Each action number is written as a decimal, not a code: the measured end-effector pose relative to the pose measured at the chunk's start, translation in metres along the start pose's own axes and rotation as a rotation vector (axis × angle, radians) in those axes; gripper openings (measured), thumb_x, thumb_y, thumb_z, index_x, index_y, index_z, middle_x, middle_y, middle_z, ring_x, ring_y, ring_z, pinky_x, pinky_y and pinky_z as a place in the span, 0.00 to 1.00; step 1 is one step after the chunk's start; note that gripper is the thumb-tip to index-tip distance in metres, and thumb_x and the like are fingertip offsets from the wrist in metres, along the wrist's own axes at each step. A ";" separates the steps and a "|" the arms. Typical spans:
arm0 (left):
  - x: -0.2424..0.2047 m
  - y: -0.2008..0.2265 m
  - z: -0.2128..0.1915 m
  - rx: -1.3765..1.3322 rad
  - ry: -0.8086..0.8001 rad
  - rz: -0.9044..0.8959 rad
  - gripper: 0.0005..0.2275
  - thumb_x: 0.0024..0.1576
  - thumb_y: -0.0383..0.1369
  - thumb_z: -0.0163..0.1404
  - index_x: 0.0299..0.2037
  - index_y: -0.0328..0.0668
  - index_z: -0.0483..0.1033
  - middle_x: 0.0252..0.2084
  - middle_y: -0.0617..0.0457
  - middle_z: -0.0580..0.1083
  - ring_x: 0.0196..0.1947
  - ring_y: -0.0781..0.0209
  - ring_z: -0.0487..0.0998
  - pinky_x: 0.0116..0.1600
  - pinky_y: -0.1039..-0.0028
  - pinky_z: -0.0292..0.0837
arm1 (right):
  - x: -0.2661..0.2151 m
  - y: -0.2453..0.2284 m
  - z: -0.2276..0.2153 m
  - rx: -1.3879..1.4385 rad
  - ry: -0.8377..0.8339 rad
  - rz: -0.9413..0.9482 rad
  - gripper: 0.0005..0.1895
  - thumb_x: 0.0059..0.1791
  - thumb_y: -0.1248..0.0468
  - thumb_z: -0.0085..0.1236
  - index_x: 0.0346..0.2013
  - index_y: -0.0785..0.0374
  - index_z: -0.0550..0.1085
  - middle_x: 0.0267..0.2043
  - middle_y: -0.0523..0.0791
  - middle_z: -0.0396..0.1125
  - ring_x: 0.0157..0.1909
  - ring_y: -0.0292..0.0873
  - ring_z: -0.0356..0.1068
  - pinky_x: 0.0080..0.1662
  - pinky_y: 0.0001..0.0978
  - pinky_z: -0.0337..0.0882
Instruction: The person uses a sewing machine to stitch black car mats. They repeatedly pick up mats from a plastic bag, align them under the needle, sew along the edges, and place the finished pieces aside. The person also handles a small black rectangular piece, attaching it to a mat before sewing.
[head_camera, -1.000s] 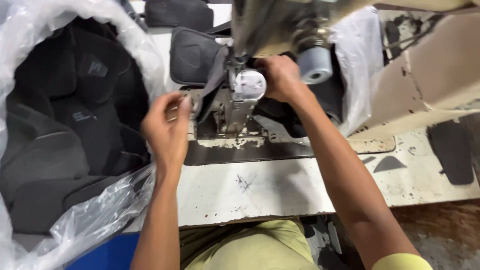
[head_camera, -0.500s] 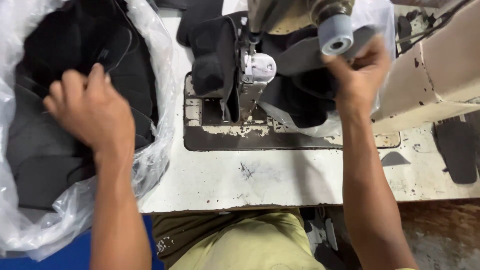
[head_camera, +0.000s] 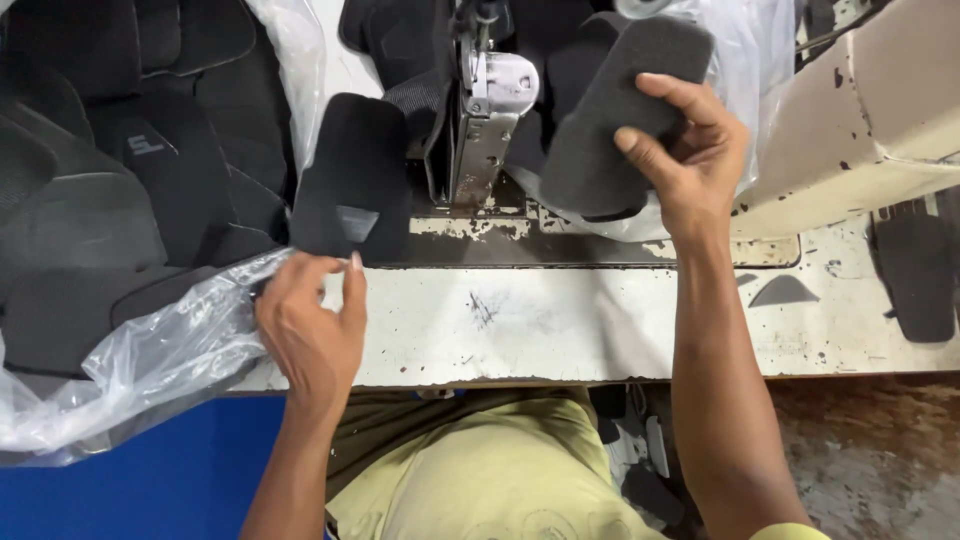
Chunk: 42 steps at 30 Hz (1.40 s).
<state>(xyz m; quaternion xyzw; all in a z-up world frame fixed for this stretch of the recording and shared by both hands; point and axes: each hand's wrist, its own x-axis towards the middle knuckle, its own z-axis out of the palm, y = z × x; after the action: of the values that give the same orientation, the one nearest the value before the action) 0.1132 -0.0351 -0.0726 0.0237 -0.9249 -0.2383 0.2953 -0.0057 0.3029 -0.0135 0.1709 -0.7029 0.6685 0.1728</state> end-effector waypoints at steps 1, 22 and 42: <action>0.005 0.001 0.003 -0.034 0.027 -0.087 0.09 0.53 0.31 0.62 0.35 0.35 0.77 0.31 0.45 0.74 0.30 0.49 0.75 0.39 0.60 0.65 | 0.000 -0.019 0.008 -0.013 -0.035 0.005 0.20 0.50 0.79 0.67 0.55 0.65 0.76 0.53 0.41 0.70 0.56 0.35 0.72 0.59 0.26 0.73; -0.046 0.013 0.038 -0.896 -0.631 -0.538 0.24 0.50 0.20 0.60 0.59 0.35 0.75 0.39 0.54 0.82 0.34 0.73 0.79 0.37 0.79 0.76 | -0.076 -0.002 0.073 0.114 -0.485 0.229 0.25 0.43 0.75 0.72 0.54 0.61 0.77 0.56 0.45 0.67 0.58 0.42 0.73 0.55 0.35 0.78; -0.039 0.011 0.040 -1.241 -0.678 -0.712 0.26 0.49 0.15 0.58 0.61 0.26 0.71 0.47 0.45 0.80 0.44 0.63 0.82 0.49 0.73 0.83 | -0.083 0.019 0.098 0.080 -0.615 0.424 0.32 0.38 0.74 0.73 0.55 0.60 0.74 0.62 0.44 0.64 0.62 0.42 0.69 0.58 0.36 0.74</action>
<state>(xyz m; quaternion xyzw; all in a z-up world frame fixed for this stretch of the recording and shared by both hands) 0.1240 -0.0017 -0.1167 0.0752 -0.5996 -0.7848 -0.1373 0.0570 0.2066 -0.0744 0.2210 -0.7151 0.6336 -0.1957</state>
